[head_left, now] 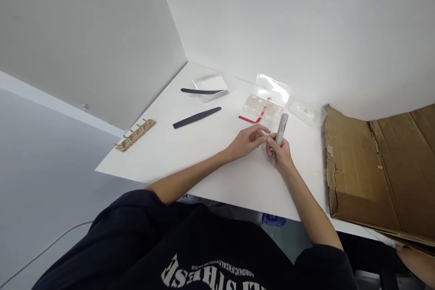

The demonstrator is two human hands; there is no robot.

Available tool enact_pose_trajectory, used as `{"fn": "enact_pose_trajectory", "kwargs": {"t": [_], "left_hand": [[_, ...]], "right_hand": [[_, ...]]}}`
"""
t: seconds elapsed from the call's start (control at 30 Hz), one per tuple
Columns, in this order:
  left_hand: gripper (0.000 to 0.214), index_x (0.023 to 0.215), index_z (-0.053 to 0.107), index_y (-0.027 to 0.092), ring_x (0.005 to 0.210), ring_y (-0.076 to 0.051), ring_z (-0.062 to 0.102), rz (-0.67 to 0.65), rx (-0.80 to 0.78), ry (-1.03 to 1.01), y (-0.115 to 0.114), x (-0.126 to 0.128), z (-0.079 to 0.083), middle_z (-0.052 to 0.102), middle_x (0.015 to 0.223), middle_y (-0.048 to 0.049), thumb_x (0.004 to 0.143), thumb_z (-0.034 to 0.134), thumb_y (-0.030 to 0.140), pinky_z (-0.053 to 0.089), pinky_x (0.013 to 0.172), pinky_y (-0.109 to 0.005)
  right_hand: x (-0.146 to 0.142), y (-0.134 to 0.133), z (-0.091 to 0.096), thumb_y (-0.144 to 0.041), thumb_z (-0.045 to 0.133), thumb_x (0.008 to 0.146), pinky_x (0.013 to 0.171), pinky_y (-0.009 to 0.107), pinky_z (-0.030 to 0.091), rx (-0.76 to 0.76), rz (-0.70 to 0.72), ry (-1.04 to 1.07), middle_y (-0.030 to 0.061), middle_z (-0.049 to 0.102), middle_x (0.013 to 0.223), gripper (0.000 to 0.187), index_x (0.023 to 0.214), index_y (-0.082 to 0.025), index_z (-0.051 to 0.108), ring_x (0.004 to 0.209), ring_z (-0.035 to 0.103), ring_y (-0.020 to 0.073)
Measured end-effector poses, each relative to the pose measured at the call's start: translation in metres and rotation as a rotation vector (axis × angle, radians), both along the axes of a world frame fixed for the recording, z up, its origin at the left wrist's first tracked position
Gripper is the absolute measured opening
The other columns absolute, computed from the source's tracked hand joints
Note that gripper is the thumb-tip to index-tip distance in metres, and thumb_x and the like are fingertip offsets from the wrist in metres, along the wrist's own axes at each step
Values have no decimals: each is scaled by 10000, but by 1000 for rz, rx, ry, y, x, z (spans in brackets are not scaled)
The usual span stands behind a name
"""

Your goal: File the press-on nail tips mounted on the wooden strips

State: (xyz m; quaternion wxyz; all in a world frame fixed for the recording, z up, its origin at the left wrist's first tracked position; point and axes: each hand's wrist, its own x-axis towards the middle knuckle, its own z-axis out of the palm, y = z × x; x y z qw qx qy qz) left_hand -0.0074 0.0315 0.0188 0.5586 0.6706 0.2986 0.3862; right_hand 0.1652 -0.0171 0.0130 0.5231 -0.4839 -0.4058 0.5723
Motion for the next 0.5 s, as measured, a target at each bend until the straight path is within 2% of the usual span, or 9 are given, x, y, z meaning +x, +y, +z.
{"fn": "enact_pose_trajectory", "kwargs": {"t": [0.2,0.5], "left_hand": [[261,1105,663,194,703,-118,601,42,34,8,-4,1,0,723,865,-31,973,675,418,474,661,-245],[256,1056,630,192,664,-108,598,84,17,3,-7,2,2,731,849,-22,942,704,410,469,653,-247]], "right_hand": [[-2,1,-1,-464,791,838,327,169,273,-39,28,100,-72,502,562,323,815,-213,590,426,412,68],[-3,1,1,-483,797,814,323,164,280,-79,32,122,-59,539,645,339,824,-210,595,453,445,62]]}}
